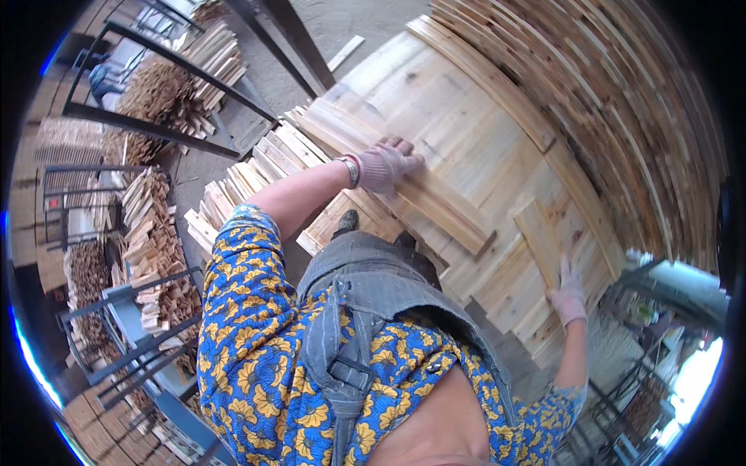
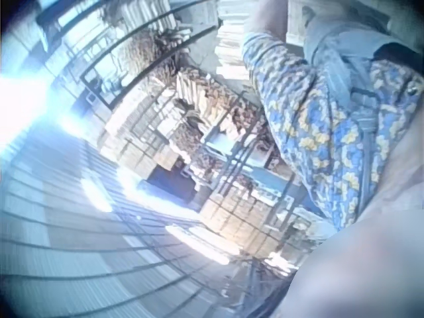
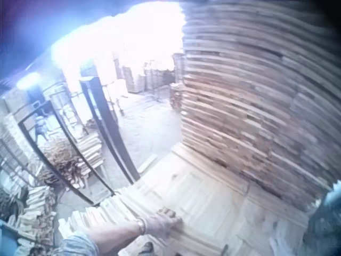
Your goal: The person is stacking wooden planks in a workshop. They repeatedly pick up bundles of planks from a pile on the floor and place them onto a large, curved wooden structure. The person wears gloves and uses both hands to lift and arrange the wood.
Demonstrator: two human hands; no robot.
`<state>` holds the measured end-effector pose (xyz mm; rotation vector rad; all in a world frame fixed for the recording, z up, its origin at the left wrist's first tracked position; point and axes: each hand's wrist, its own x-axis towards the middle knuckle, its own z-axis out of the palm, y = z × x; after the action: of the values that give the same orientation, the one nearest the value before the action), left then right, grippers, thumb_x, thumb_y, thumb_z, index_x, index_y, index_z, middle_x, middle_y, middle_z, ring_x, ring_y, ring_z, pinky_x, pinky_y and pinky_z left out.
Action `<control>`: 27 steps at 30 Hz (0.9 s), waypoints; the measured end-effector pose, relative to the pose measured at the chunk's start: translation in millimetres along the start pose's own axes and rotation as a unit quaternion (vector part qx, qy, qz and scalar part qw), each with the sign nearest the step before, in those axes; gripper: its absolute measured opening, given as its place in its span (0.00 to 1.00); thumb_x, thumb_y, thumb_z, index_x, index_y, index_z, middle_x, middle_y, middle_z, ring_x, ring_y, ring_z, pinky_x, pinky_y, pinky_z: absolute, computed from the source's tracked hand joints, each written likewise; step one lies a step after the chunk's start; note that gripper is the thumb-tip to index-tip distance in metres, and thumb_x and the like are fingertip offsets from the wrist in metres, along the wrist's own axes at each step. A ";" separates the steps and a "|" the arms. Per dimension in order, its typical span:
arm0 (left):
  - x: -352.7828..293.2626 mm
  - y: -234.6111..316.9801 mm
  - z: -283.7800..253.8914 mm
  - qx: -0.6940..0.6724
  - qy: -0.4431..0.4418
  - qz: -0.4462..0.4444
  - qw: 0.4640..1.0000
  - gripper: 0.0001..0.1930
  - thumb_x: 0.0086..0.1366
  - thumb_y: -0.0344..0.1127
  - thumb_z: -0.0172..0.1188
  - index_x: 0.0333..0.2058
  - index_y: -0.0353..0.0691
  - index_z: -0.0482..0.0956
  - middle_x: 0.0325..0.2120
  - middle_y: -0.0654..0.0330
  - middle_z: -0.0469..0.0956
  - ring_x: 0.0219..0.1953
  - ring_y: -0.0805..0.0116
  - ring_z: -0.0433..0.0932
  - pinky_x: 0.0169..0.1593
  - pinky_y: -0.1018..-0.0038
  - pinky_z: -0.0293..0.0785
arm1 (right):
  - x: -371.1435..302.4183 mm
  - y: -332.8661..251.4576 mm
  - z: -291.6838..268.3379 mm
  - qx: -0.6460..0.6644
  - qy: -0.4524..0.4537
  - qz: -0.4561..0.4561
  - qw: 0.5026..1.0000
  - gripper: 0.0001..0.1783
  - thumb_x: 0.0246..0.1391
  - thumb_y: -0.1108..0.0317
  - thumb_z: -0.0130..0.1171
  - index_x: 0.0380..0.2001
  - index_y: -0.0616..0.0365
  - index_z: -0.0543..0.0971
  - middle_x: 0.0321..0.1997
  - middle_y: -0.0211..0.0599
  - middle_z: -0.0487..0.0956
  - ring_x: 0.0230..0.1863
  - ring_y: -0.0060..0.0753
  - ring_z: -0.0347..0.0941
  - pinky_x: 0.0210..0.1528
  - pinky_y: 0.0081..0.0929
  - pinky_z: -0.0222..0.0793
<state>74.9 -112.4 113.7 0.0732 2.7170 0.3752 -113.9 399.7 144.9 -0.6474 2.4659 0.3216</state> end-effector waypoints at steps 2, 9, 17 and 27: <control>-1.4 4.9 0.4 0.001 -0.003 0.000 1.000 0.51 0.39 0.43 0.81 0.64 0.46 0.65 0.57 0.47 0.68 0.64 0.44 0.63 0.66 0.54 0.63 | 2.4 14.0 12.2 0.014 0.039 -0.038 0.998 0.60 0.44 0.64 0.70 0.77 0.38 0.47 0.74 0.59 0.57 0.73 0.61 0.55 0.74 0.44 0.56; -20.8 8.5 14.3 0.006 0.028 0.003 1.000 0.47 0.41 0.34 0.79 0.63 0.50 0.67 0.62 0.48 0.65 0.66 0.43 0.61 0.69 0.54 0.60 | -76.8 -4.5 -11.2 -0.051 -0.006 -0.051 0.997 0.54 0.49 0.64 0.69 0.76 0.37 0.52 0.74 0.52 0.57 0.72 0.58 0.56 0.74 0.45 0.54; -21.1 9.0 15.5 0.049 0.003 -0.016 0.999 0.48 0.46 0.32 0.78 0.66 0.52 0.63 0.64 0.49 0.63 0.68 0.44 0.58 0.72 0.55 0.56 | -81.2 -60.0 37.0 -0.108 -0.067 -0.079 0.989 0.52 0.52 0.64 0.68 0.76 0.32 0.52 0.74 0.51 0.56 0.73 0.58 0.54 0.75 0.47 0.53; -18.2 9.8 19.1 0.041 0.012 -0.012 0.999 0.51 0.43 0.34 0.79 0.68 0.53 0.63 0.64 0.48 0.63 0.68 0.43 0.59 0.70 0.54 0.61 | -85.7 -60.9 33.4 -0.119 -0.046 -0.052 0.990 0.52 0.53 0.63 0.68 0.76 0.30 0.51 0.75 0.50 0.56 0.73 0.58 0.55 0.74 0.47 0.52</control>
<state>99.1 -100.1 106.3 0.0586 2.7537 0.2588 -5.3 391.9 162.0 -0.8381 2.3156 0.5978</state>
